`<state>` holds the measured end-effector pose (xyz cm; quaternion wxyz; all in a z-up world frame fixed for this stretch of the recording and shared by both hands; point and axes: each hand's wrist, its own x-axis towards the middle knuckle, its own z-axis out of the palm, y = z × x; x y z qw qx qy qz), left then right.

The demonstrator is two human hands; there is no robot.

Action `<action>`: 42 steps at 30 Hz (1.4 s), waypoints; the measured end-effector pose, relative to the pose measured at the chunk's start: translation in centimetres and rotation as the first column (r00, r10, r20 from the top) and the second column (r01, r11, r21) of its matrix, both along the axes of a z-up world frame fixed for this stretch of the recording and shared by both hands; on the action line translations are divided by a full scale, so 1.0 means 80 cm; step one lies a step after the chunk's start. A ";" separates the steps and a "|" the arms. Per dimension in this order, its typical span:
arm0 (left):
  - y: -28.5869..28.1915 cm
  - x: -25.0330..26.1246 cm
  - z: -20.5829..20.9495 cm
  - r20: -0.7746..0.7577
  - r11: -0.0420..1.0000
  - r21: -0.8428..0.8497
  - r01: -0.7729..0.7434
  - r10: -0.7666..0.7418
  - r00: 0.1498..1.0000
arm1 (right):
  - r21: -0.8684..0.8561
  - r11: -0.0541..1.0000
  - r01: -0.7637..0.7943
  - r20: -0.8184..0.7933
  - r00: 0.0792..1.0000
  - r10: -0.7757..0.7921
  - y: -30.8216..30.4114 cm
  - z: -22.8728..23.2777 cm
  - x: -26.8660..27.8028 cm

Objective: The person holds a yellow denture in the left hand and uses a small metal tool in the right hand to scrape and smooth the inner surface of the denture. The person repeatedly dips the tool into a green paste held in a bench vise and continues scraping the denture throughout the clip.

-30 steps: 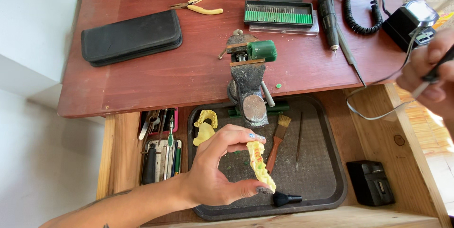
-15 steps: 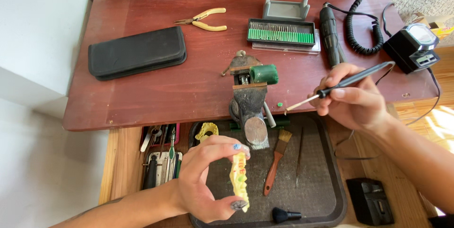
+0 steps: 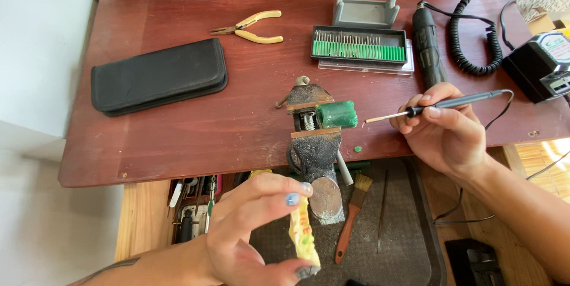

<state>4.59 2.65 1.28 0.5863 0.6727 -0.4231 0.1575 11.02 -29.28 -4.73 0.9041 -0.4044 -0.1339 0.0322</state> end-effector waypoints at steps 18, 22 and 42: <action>0.000 0.001 -0.023 0.018 0.996 0.065 -0.054 0.053 0.998 | -0.064 0.998 0.009 0.078 0.997 -0.004 -0.008 -0.011 -0.005; -0.001 0.000 -0.024 0.014 0.996 0.062 -0.062 0.061 0.998 | -0.053 0.999 0.011 0.069 0.998 -0.007 -0.008 -0.012 -0.006; 0.002 -0.001 -0.029 -0.025 0.997 0.074 -0.034 0.036 0.999 | -0.077 0.997 0.000 0.073 0.997 0.006 -0.013 -0.014 -0.004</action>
